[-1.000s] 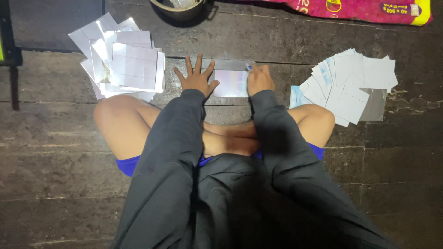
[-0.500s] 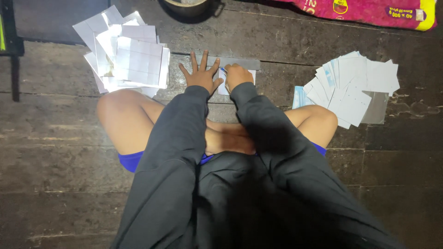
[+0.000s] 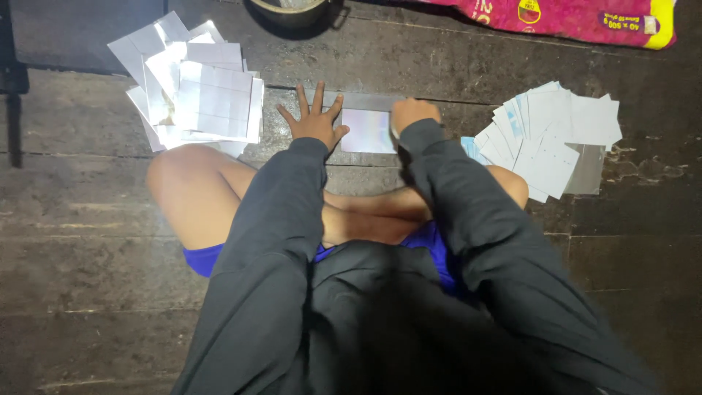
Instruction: Marking lines on small pieces of paper using a ruler and a pen
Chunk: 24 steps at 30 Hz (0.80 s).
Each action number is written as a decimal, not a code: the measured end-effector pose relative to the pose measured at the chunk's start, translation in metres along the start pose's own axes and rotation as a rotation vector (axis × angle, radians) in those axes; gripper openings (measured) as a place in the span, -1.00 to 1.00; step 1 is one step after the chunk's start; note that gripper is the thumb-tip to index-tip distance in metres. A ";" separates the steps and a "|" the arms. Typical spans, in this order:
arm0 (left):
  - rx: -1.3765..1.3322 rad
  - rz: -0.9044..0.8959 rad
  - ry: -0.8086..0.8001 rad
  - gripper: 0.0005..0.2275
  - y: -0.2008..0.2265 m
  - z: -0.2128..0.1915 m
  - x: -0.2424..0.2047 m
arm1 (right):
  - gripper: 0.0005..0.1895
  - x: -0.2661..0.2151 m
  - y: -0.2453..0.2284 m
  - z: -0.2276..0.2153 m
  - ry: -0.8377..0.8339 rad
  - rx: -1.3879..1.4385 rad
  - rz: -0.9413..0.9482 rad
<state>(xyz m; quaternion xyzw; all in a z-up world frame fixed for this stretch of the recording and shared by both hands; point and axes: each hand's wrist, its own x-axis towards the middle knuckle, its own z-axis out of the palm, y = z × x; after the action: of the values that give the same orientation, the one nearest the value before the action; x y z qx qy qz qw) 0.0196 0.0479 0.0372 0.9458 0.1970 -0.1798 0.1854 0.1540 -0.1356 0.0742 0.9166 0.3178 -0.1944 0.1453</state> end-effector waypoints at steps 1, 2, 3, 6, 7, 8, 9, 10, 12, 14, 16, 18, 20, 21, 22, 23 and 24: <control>0.000 0.001 0.006 -0.39 0.001 -0.001 -0.002 | -0.78 0.003 0.017 0.009 0.005 -0.001 0.001; -0.001 -0.011 0.000 -0.41 0.001 -0.002 -0.003 | -0.79 0.008 0.034 0.017 0.005 0.013 0.024; -0.003 -0.023 -0.006 -0.43 0.002 -0.004 -0.003 | -0.78 0.012 0.051 0.025 0.004 0.027 0.047; 0.032 -0.029 -0.012 -0.43 0.006 0.003 0.000 | -0.63 -0.010 0.036 -0.019 0.056 0.220 0.090; 0.050 -0.031 0.004 -0.43 0.000 -0.004 0.000 | -0.63 -0.005 0.018 -0.027 0.075 0.234 0.087; 0.045 -0.025 -0.008 -0.40 0.004 -0.005 -0.002 | -0.50 -0.008 0.008 -0.032 0.115 0.402 0.011; 0.040 -0.020 -0.020 -0.37 0.007 -0.005 -0.005 | -0.33 -0.011 -0.002 -0.037 0.157 0.568 -0.066; 0.041 -0.018 -0.018 -0.37 0.008 -0.004 -0.007 | -0.33 -0.014 -0.013 -0.036 0.160 0.569 -0.066; 0.003 -0.041 0.041 -0.25 0.005 -0.003 -0.010 | -0.42 -0.015 -0.041 -0.035 0.051 0.527 0.018; -0.021 -0.056 0.067 -0.23 0.006 -0.003 -0.012 | -0.47 0.000 -0.034 -0.010 0.116 0.410 -0.016; -0.053 -0.061 0.087 -0.20 0.009 -0.002 -0.014 | -0.51 0.007 -0.021 0.007 0.176 0.287 -0.037; -0.059 -0.062 0.144 -0.16 0.009 -0.004 -0.018 | -0.51 0.008 -0.005 0.013 0.179 0.127 -0.109; -0.074 -0.061 0.152 -0.17 0.010 -0.002 -0.017 | -0.46 -0.007 0.019 0.019 0.192 0.079 -0.101; -0.090 -0.058 0.163 -0.17 0.011 -0.001 -0.017 | -0.41 -0.014 0.032 0.022 0.207 0.028 -0.092; -0.088 -0.059 0.163 -0.17 0.009 0.004 -0.012 | -0.41 -0.026 0.046 0.024 0.207 0.030 -0.093; -0.087 -0.054 0.166 -0.20 0.007 0.008 -0.008 | -0.36 -0.038 0.061 0.025 0.144 0.103 0.013; -0.087 -0.048 0.165 -0.22 0.006 0.015 -0.005 | -0.30 -0.052 0.076 0.029 0.074 0.175 0.119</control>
<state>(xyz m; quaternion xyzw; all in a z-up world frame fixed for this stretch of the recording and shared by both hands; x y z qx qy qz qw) 0.0143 0.0352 0.0277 0.9433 0.2419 -0.0972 0.2053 0.1572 -0.2313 0.0826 0.9496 0.2498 -0.1783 0.0643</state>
